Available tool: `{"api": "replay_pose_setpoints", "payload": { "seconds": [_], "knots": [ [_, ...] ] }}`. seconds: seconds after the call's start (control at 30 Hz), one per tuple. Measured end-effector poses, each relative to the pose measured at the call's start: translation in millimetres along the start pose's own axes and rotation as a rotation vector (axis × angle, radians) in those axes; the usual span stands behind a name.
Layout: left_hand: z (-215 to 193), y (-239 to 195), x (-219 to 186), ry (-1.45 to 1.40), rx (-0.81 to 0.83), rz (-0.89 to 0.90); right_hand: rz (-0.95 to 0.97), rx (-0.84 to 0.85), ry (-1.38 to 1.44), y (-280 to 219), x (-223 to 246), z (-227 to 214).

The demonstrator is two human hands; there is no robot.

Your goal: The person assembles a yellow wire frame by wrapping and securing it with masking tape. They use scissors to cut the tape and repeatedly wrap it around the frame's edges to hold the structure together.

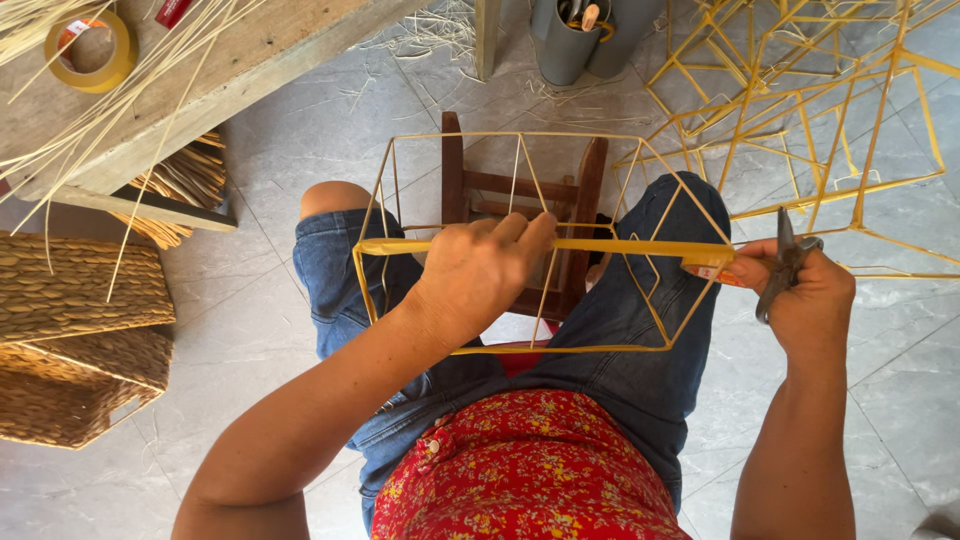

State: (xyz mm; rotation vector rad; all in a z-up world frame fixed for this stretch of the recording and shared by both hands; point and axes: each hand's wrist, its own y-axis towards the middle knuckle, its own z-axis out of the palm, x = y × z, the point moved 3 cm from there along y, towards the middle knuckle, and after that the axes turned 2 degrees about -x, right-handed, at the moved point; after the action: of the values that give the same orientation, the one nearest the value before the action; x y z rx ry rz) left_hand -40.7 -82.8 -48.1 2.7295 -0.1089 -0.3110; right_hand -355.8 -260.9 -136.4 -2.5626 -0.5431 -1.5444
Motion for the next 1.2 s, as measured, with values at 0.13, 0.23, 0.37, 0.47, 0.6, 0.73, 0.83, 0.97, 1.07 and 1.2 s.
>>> {"api": "replay_pose_setpoints", "payload": {
  "seconds": [0.13, 0.23, 0.37, 0.47, 0.6, 0.73, 0.83, 0.97, 1.07, 1.2],
  "knots": [
    [-9, 0, 0, -0.250, -0.090, -0.125, 0.017, 0.034, 0.146, 0, -3, 0],
    [-19, -2, 0, -0.432, -0.221, -0.021, -0.002, 0.002, 0.042, 2, -6, -1],
    [-4, 10, -10, -0.258, -0.159, 0.043, 0.010, 0.012, 0.074, 3, -9, 0],
    [10, 16, -24, -0.080, -0.240, 0.105, 0.021, 0.006, 0.079, 2, -10, 1],
    [41, 31, -42, -0.079, -0.212, 0.143, 0.030, 0.003, 0.135, 2, -13, 3],
    [82, 60, -78, -0.097, -0.100, 0.133, 0.022, -0.004, 0.097, 2, -21, 3],
    [106, 84, -103, -0.149, -0.062, 0.107, 0.009, -0.017, 0.000, 1, -32, 0],
    [112, 84, -100, -0.290, 0.043, 0.092, 0.058, 0.020, 0.121, 2, -40, -4],
    [90, 71, -105, -0.348, -0.038, 0.109, -0.072, 0.139, 0.345, 2, -24, -5],
    [49, 61, -107, -0.433, -0.187, 0.164, -0.264, 0.217, 0.441, -2, 21, -13]
  ]
}}
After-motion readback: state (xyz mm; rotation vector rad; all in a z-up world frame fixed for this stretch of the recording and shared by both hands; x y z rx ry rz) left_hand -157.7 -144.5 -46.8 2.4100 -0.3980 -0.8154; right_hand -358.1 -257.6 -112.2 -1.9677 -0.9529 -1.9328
